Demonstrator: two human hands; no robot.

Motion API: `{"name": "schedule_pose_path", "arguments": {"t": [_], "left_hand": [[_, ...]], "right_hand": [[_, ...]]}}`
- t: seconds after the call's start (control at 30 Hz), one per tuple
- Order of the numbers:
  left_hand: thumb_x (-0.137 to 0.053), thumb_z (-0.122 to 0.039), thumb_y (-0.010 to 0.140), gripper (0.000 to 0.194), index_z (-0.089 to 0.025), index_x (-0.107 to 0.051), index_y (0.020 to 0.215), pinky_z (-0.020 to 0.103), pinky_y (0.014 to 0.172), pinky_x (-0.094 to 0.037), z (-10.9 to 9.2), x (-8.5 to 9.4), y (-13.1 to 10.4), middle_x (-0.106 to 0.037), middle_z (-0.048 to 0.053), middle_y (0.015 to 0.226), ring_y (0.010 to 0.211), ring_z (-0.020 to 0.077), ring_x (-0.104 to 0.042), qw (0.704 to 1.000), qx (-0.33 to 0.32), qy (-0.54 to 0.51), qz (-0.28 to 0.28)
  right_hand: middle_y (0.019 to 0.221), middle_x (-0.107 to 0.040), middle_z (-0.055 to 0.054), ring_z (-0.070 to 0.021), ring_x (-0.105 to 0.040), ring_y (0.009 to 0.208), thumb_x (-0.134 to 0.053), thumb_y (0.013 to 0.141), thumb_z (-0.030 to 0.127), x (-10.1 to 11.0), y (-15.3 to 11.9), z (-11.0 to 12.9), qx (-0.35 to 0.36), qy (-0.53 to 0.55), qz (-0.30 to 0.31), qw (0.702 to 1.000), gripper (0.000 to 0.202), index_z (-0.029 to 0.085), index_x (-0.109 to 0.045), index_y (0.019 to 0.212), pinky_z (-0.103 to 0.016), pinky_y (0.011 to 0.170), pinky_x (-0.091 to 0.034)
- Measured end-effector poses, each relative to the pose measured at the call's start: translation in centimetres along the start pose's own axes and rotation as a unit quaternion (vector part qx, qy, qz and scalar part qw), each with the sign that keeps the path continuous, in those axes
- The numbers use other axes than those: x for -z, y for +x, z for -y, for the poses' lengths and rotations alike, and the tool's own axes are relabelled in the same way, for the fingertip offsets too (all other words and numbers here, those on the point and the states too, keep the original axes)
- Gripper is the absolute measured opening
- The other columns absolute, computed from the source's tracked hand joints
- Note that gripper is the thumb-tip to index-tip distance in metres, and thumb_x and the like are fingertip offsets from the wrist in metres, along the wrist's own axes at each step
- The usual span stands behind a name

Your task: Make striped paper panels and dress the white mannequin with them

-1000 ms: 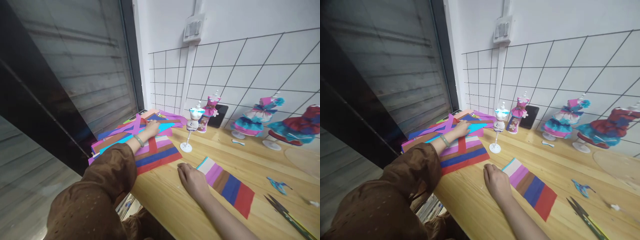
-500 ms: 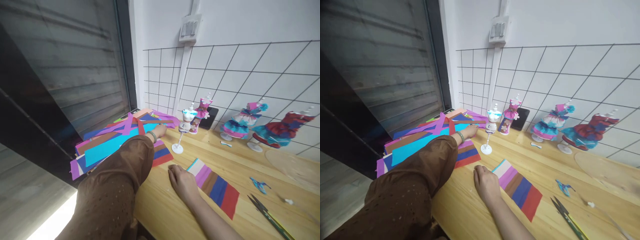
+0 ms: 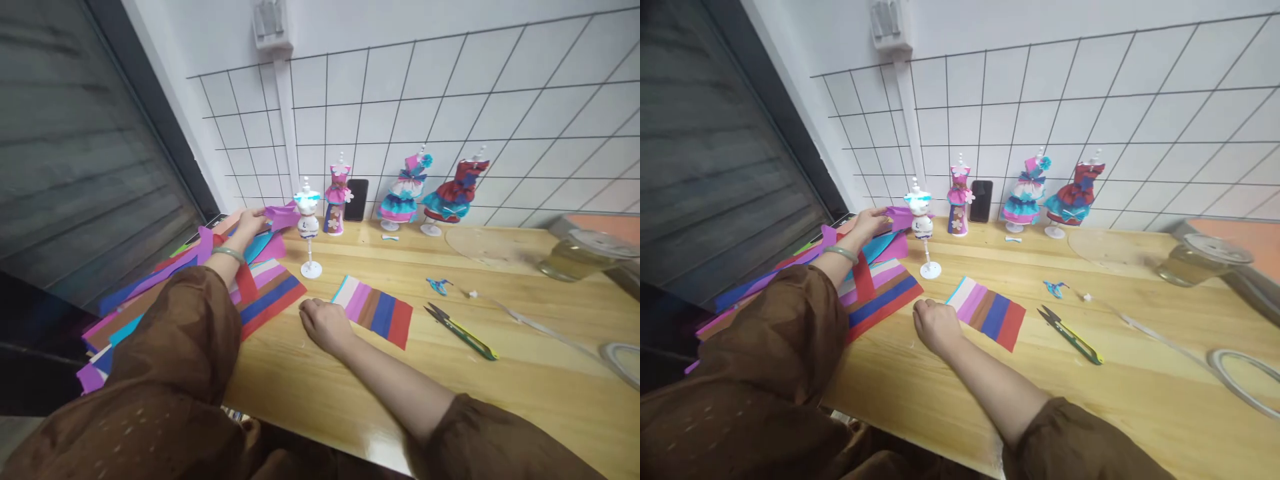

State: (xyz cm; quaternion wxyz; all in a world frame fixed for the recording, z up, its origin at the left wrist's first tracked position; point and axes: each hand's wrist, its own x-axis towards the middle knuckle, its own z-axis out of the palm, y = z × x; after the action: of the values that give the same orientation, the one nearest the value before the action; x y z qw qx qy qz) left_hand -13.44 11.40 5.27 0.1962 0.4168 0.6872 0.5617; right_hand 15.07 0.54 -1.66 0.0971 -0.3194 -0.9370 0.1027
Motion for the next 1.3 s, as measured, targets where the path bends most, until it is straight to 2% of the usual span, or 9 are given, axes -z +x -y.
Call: {"name": "schedule_pose_path", "arguments": {"t": [0.27,0.43,0.6,0.67,0.73,0.9,1.0,1.13,1.3], "left_hand": [[-0.066,-0.020,0.064,0.025,-0.008,-0.063,0.086,0.027,0.065,-0.052,-3.1,7.2,-0.3,-0.066,0.004,0.075,0.068,0.0132,-0.061,0.968,-0.055,-0.194,-0.151],[-0.063,-0.019,0.068,0.013,-0.011,-0.063,0.079,0.027,0.069,-0.052,-5.6,10.3,-4.7,-0.066,0.005,0.076,0.072,0.0140,-0.061,0.961,-0.031,-0.257,-0.093],[-0.060,-0.018,0.071,0.016,-0.012,-0.065,0.084,0.025,0.072,-0.051,-5.6,11.5,-10.3,-0.067,0.005,0.082,0.074,0.0129,-0.061,0.967,-0.014,-0.249,-0.044],[-0.062,-0.021,0.069,0.021,-0.012,-0.066,0.088,0.027,0.073,-0.051,-4.8,11.3,-13.2,-0.067,0.006,0.089,0.077,0.0146,-0.061,0.973,-0.014,-0.228,-0.031],[-0.065,-0.024,0.068,0.022,-0.013,-0.067,0.087,0.028,0.074,-0.050,-3.8,10.6,-16.6,-0.067,0.006,0.091,0.078,0.0157,-0.062,0.978,-0.008,-0.206,-0.017],[-0.062,-0.034,0.073,0.028,-0.019,-0.067,0.096,0.036,0.086,-0.048,-1.8,7.1,-25.3,-0.064,0.007,0.106,0.099,0.0229,-0.059,0.998,-0.025,-0.040,0.050],[-0.058,-0.032,0.077,0.030,-0.023,-0.063,0.105,0.039,0.091,-0.046,-1.6,4.6,-28.9,-0.060,0.008,0.115,0.106,0.0223,-0.055,0.986,-0.121,0.062,0.096],[-0.049,-0.023,0.083,0.038,-0.026,-0.051,0.121,0.042,0.098,-0.040,-2.2,1.5,-31.6,-0.055,0.007,0.122,0.115,0.0201,-0.047,0.933,-0.260,0.177,0.177],[-0.046,-0.024,0.084,0.038,-0.022,-0.049,0.122,0.040,0.102,-0.036,-2.7,-0.6,-32.9,-0.040,0.009,0.136,0.125,0.0215,-0.036,0.888,-0.304,0.226,0.260]], "right_hand": [[0.092,-0.064,-0.005,-0.0177,-0.059,0.083,-0.027,0.092,0.031,-0.3,0.0,-0.3,0.001,0.015,-0.012,1.000,0.029,0.020,-0.054,0.097,-0.027,0.067,-0.037],[0.092,-0.064,-0.007,-0.0178,-0.059,0.084,-0.027,0.092,0.030,-0.3,-0.2,-0.3,0.007,0.037,-0.021,0.999,0.030,0.019,-0.055,0.097,-0.027,0.069,-0.038],[0.098,-0.063,-0.006,-0.0167,-0.058,0.089,-0.034,0.090,0.030,-0.2,-0.6,-0.5,0.015,0.118,-0.041,0.992,0.027,0.020,-0.054,0.104,-0.027,0.074,-0.040],[0.093,-0.063,-0.005,-0.0167,-0.059,0.086,-0.037,0.088,0.032,-0.4,-0.5,-0.6,0.001,0.225,-0.059,0.973,0.028,0.019,-0.052,0.107,-0.028,0.074,-0.042],[0.087,-0.063,-0.004,-0.0159,-0.060,0.079,-0.039,0.087,0.036,-0.7,-0.3,-0.6,-0.024,0.366,-0.061,0.928,0.031,0.019,-0.049,0.110,-0.029,0.070,-0.045],[0.089,-0.063,-0.007,-0.0146,-0.064,0.071,-0.044,0.084,0.043,-0.7,0.5,-0.6,-0.140,0.652,0.027,0.744,0.032,0.018,-0.046,0.104,-0.028,0.064,-0.052],[0.086,-0.066,-0.006,-0.0152,-0.065,0.072,-0.048,0.083,0.044,0.3,0.4,-0.5,-0.161,0.710,0.066,0.682,0.029,0.019,-0.050,0.097,-0.028,0.067,-0.053],[0.089,-0.068,-0.006,-0.0154,-0.065,0.078,-0.049,0.083,0.039,1.8,-0.7,-0.5,-0.136,0.730,0.067,0.667,0.025,0.017,-0.058,0.092,-0.028,0.075,-0.052],[0.078,-0.069,-0.002,-0.0163,-0.065,0.067,-0.063,0.071,0.020,2.5,-2.4,-3.8,-0.213,0.635,0.040,0.741,0.025,0.018,-0.057,0.096,-0.028,0.062,-0.053]]}}
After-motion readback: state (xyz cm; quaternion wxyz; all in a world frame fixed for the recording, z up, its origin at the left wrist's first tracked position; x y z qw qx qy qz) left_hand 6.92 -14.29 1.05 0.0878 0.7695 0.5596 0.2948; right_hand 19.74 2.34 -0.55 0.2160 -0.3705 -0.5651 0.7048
